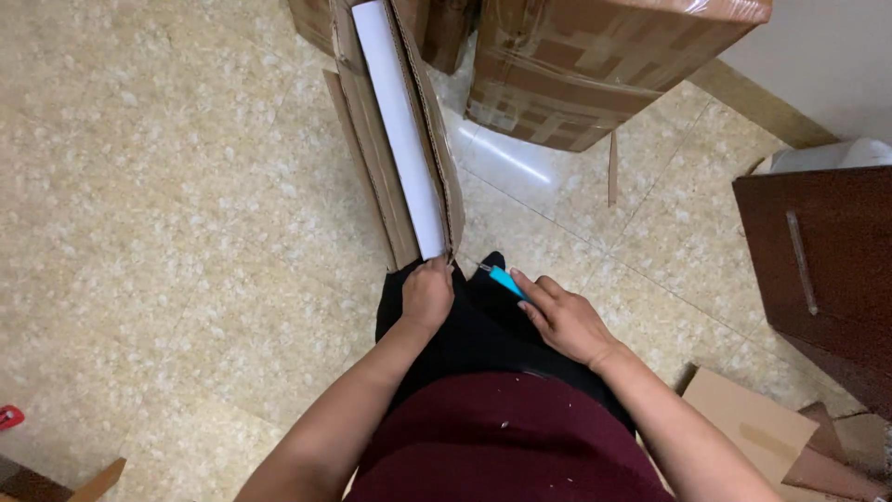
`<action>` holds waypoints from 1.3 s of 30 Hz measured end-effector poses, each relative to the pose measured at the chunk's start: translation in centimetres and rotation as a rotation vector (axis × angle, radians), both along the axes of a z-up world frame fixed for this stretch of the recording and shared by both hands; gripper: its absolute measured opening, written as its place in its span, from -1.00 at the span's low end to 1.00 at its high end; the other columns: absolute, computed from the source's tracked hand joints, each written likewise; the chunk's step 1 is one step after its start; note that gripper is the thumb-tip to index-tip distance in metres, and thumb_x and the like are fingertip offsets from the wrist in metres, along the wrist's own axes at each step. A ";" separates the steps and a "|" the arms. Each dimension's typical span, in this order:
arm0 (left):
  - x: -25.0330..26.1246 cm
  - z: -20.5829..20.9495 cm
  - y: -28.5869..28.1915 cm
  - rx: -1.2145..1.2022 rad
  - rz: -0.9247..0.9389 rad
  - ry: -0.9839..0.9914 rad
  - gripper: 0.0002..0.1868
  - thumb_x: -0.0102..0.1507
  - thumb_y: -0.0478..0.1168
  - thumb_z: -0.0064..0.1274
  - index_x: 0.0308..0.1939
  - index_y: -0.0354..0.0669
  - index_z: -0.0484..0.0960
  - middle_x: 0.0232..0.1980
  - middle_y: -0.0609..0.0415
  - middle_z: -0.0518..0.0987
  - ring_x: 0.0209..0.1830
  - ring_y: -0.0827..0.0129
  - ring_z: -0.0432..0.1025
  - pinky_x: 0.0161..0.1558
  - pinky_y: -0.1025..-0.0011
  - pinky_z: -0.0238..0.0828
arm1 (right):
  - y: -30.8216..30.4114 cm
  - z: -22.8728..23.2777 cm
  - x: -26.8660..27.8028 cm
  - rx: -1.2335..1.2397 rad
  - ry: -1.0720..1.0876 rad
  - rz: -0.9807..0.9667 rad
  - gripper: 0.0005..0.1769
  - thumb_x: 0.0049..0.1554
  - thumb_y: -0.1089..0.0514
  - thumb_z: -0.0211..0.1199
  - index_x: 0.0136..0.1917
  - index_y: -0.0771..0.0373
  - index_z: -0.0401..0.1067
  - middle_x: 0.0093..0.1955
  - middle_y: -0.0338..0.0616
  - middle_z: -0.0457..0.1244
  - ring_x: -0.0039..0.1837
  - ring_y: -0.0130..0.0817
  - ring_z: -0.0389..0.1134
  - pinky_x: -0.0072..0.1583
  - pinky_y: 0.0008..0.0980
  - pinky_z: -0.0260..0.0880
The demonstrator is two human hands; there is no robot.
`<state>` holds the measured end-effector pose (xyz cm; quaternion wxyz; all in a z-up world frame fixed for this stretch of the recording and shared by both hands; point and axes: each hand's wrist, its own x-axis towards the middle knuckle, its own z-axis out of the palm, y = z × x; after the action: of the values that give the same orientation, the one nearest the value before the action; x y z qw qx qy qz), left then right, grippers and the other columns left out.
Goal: Pack and seal a cardboard box using a tape dispenser and a utility knife.
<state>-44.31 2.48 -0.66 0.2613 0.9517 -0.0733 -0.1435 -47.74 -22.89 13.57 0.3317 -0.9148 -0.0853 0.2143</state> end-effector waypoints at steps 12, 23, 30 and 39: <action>0.4 -0.4 -2.0 0.086 -0.013 -0.020 -0.81 0.33 -0.27 -0.11 -0.27 -0.31 0.57 -0.23 -0.21 0.66 -0.24 -0.07 0.59 -0.23 0.03 0.56 | 0.2 0.1 0.8 -0.177 -0.067 0.177 -0.36 0.20 0.05 0.17 0.54 -0.04 0.18 -0.06 0.05 0.26 -0.14 0.10 0.39 -0.10 0.01 0.42; 1.3 -1.5 -3.9 0.080 -0.173 -0.052 -0.88 0.23 -0.34 -0.08 -0.27 -0.29 0.57 -0.22 -0.20 0.66 -0.23 -0.03 0.60 -0.22 0.09 0.57 | -0.7 0.1 0.8 -0.277 -0.010 0.155 -0.28 0.17 0.11 0.16 0.57 0.00 0.10 -0.03 0.07 0.26 -0.07 0.09 0.42 -0.07 0.00 0.45; 2.2 0.0 -4.5 0.053 -0.197 -0.014 -0.87 0.25 -0.33 -0.08 -0.27 -0.25 0.59 -0.25 -0.16 0.66 -0.24 -0.02 0.60 -0.22 0.09 0.56 | -0.6 -2.2 1.6 -0.246 0.023 0.121 -0.31 0.22 0.12 0.12 0.59 0.01 0.08 -0.01 0.05 0.27 -0.07 0.08 0.41 -0.05 0.00 0.44; 2.3 -0.4 -4.1 0.033 -0.230 -0.045 -0.84 0.25 -0.33 -0.09 -0.21 -0.27 0.60 -0.26 -0.16 0.66 -0.25 -0.03 0.59 -0.23 0.07 0.56 | -1.6 -3.1 0.9 -0.182 -0.013 0.052 -0.33 0.23 0.06 0.15 0.57 -0.06 0.11 -0.06 -0.02 0.27 -0.08 0.03 0.41 -0.09 -0.05 0.44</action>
<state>-42.05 -1.61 -1.09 0.2258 0.9442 -0.1854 -0.1522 -46.88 -24.51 10.48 0.2410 -0.9400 -0.0916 0.2236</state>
